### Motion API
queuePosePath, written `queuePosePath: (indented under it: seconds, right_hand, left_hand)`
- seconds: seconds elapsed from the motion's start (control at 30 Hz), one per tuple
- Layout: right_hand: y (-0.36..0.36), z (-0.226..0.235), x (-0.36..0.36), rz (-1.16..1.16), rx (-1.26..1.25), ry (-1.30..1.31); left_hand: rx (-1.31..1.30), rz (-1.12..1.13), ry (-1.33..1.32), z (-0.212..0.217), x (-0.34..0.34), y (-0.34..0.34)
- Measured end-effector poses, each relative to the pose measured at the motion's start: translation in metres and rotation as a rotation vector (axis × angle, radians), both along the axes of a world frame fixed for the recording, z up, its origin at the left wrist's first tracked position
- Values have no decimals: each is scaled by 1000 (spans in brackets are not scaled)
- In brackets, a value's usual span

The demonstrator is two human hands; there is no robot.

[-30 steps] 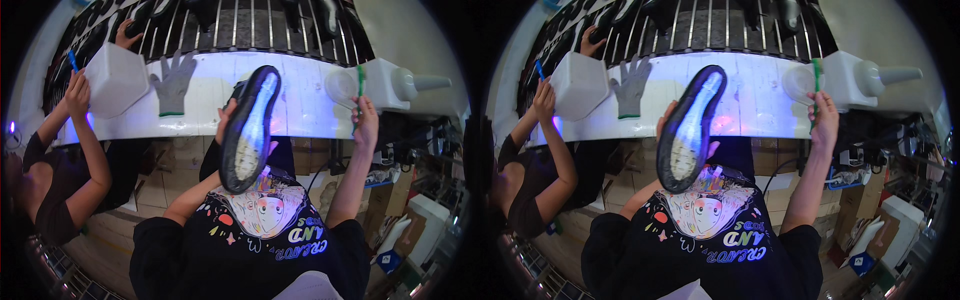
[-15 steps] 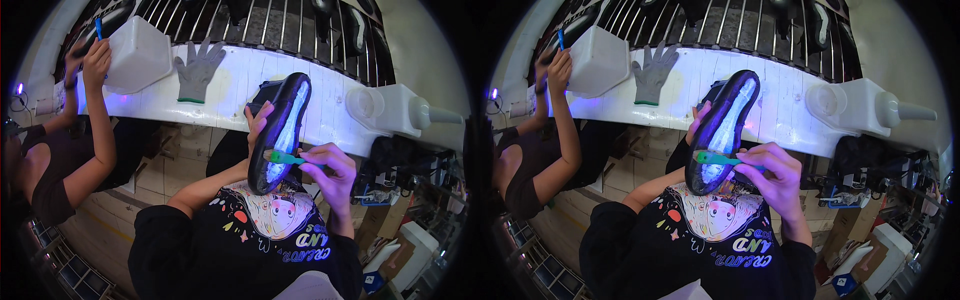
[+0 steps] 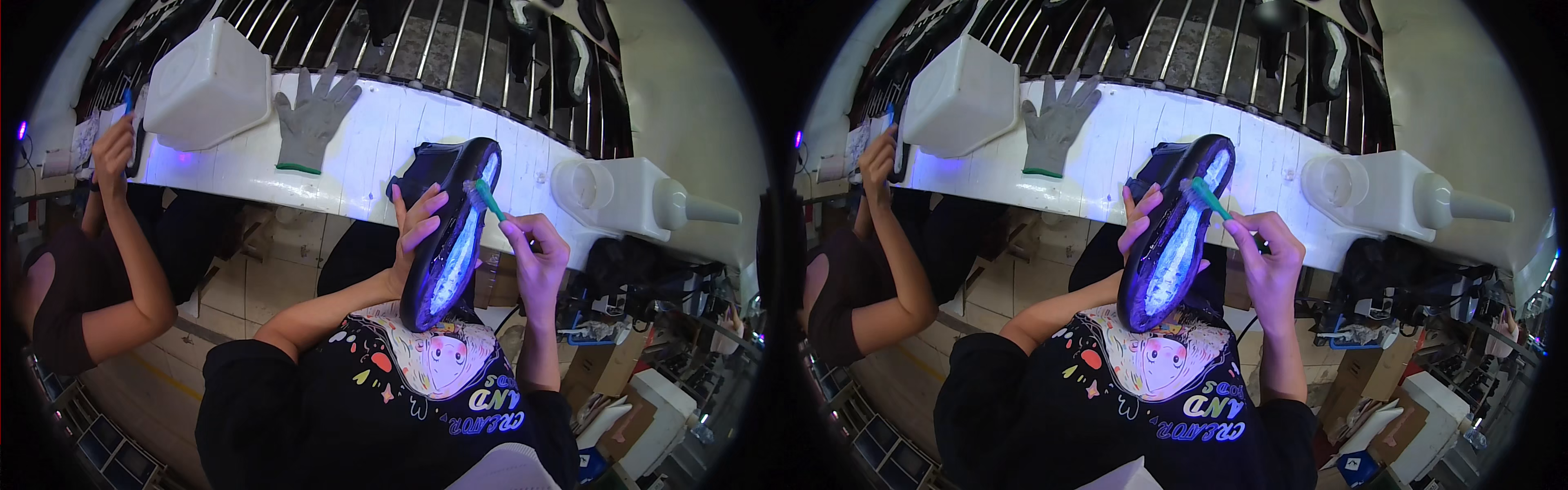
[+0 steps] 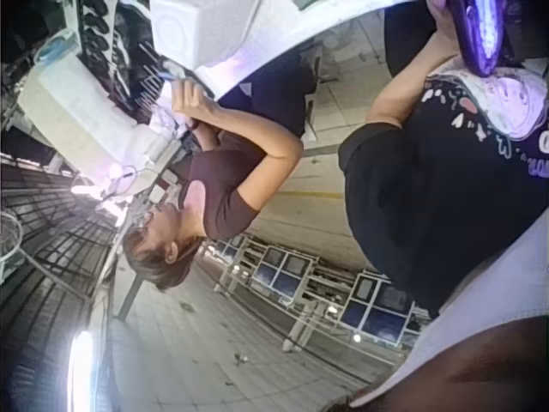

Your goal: Brushing a liquid adhesive or treatment onto the bottom edge of shoe uppers before sole attachment.

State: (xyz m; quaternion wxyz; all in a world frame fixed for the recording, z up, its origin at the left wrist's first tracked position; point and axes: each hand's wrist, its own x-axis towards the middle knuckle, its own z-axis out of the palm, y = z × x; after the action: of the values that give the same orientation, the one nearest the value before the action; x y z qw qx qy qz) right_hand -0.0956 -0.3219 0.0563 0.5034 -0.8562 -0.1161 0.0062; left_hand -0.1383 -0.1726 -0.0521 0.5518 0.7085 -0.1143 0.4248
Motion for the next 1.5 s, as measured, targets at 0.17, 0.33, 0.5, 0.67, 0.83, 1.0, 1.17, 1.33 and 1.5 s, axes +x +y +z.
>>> queuePosePath:
  seconds: [0.17,0.33,0.5,0.67,0.83,1.0,1.17,1.33,1.5]
  right_hand:
    - [0,-12,23,-84,-74,-15]
    - [-6,-24,58,-187,-307,-101]
    - [-10,-24,68,-149,-259,-222]
    - [-21,-11,51,27,-10,158]
    - [-19,5,18,122,112,246]
    - [-13,31,-1,258,143,186]
    - [-5,48,-11,370,65,83]
    - [-2,64,-18,436,40,43]
    - [-3,75,-23,482,49,-52]
  left_hand:
    - [59,-14,10,0,-1,3]
    - [70,-16,30,6,-1,3]
    - [85,-14,43,7,-2,3]
    - [220,-45,90,14,-2,11]
    - [142,-42,80,22,-1,10]
    - [66,-56,78,28,1,13]
    - [103,-130,145,40,-1,24]
    - [205,-156,205,53,-2,31]
    - [408,-176,286,74,-1,40]
